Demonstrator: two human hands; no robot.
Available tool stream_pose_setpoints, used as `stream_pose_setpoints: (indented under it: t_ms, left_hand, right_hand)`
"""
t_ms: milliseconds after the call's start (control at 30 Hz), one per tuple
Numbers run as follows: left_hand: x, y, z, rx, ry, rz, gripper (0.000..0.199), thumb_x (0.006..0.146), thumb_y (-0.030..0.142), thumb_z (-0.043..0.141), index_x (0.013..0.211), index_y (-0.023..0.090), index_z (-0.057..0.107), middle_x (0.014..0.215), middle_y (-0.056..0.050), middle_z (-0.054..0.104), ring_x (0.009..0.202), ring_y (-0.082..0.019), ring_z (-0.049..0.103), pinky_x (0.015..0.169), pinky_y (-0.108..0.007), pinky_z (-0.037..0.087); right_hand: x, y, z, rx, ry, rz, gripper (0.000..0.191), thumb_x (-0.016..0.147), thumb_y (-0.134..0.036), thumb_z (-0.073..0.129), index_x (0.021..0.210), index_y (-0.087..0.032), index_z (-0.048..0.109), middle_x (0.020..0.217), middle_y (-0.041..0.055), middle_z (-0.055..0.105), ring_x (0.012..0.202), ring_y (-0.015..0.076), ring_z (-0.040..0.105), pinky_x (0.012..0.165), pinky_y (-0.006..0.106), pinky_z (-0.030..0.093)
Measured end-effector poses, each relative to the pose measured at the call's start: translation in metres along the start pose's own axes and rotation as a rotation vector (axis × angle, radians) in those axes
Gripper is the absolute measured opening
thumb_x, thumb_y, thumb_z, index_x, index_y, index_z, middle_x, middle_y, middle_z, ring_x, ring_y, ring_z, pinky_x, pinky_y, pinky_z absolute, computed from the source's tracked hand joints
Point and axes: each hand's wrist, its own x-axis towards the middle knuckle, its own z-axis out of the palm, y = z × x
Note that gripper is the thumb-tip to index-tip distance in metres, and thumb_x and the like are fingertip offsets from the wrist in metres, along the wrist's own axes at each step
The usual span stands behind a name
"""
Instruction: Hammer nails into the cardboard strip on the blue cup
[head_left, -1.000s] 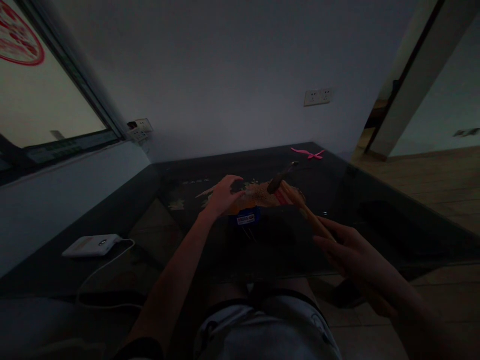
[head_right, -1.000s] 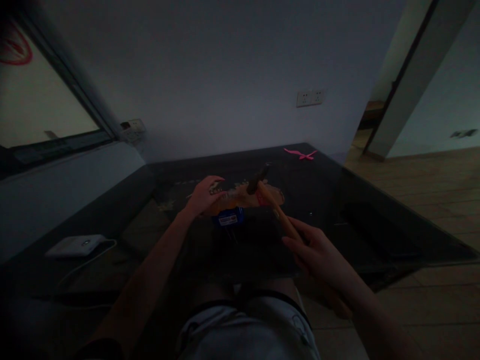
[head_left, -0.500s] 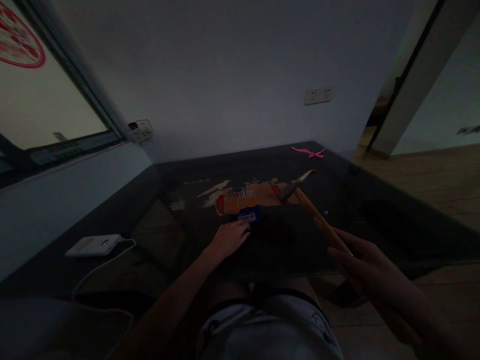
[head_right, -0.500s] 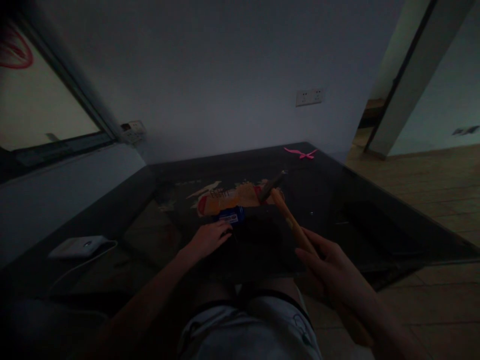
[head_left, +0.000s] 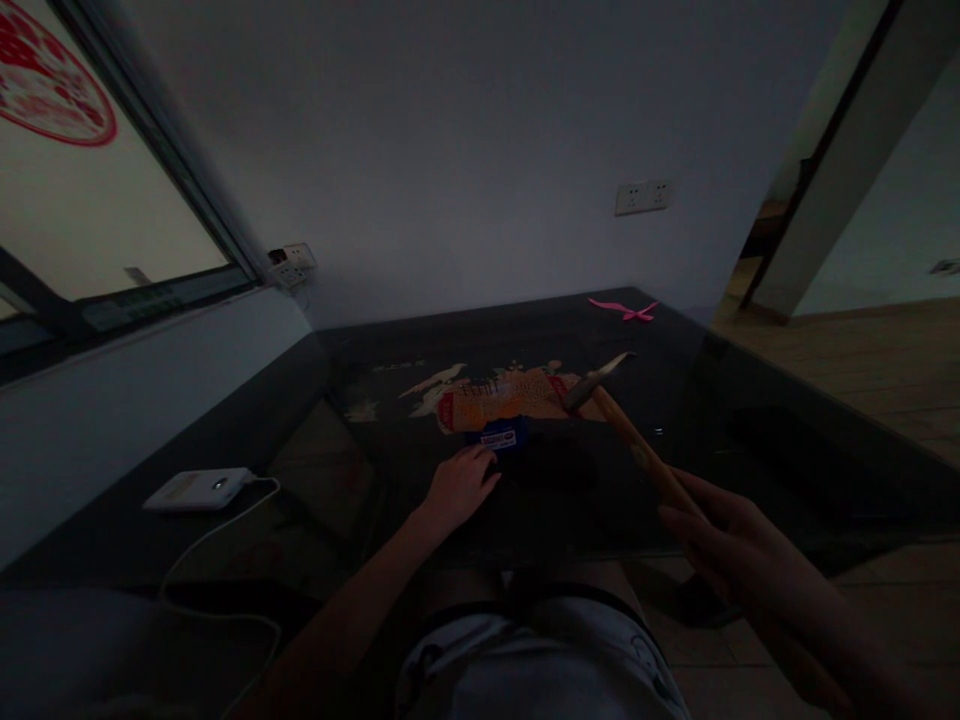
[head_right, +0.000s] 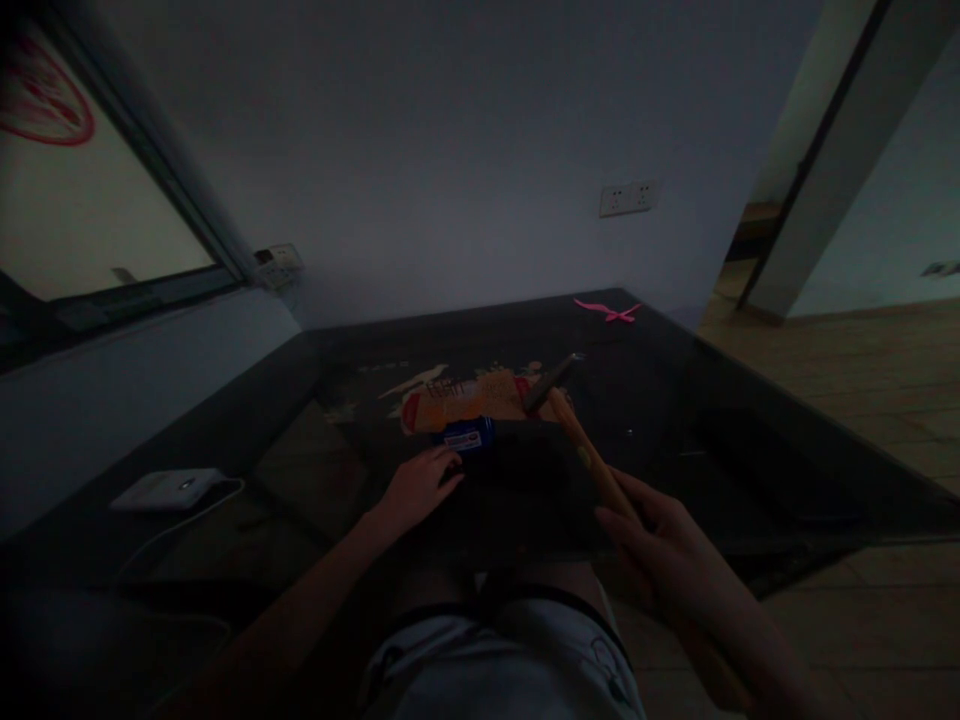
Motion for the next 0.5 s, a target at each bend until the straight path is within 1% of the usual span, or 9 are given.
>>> stream_pose_setpoints:
  t_ms: [100,200,367,433,500]
  left_hand:
    - [-0.001,0.000,0.001,0.005,0.000,-0.017,0.019,0.086,0.030,0.047,0.098,0.019,0.057,0.104,-0.006,0.061,0.093,-0.019,0.057,0.076,-0.029,0.046]
    - [-0.004,-0.001,0.001,0.013,0.014,-0.011,0.017,0.087,0.029,0.045,0.093,0.019,0.057,0.100,-0.005,0.061,0.092,-0.018,0.056,0.076,-0.028,0.046]
    - [-0.008,-0.005,-0.002,0.028,0.001,-0.030,0.014,0.086,0.028,0.046,0.087,0.019,0.056,0.095,-0.005,0.060,0.089,-0.018,0.056,0.075,-0.028,0.045]
    - [-0.010,-0.006,-0.003,0.025,-0.015,-0.032,0.011,0.085,0.024,0.046,0.086,0.019,0.056,0.094,-0.005,0.060,0.090,-0.018,0.056,0.076,-0.027,0.044]
    - [-0.011,-0.008,-0.004,0.009,-0.023,-0.028,0.011,0.084,0.018,0.046,0.088,0.020,0.056,0.095,-0.005,0.060,0.091,-0.017,0.056,0.078,-0.027,0.044]
  right_hand:
    - [-0.002,0.000,-0.001,-0.001,0.003,0.003,0.062,0.076,-0.044,0.062,0.131,-0.020,0.048,0.066,0.0004,0.059,0.052,0.0132,0.054,0.037,0.019,0.039]
    - [-0.004,0.003,-0.003,-0.003,0.014,-0.006,0.061,0.076,-0.044,0.062,0.131,-0.021,0.048,0.080,0.0024,0.064,0.055,0.0122,0.055,0.040,0.019,0.042]
    - [-0.006,0.005,-0.003,0.036,0.027,-0.018,0.062,0.076,-0.042,0.063,0.132,-0.021,0.047,0.084,0.0035,0.066,0.068,0.0165,0.061,0.054,0.023,0.051]
    - [-0.007,0.003,-0.002,0.044,0.040,-0.009,0.063,0.076,-0.041,0.063,0.133,-0.020,0.047,0.083,0.0047,0.066,0.072,0.0196,0.062,0.056,0.025,0.053]
    - [-0.009,0.001,-0.001,0.048,0.040,-0.001,0.063,0.076,-0.042,0.063,0.133,-0.020,0.047,0.086,0.0065,0.067,0.075,0.0220,0.063,0.055,0.026,0.053]
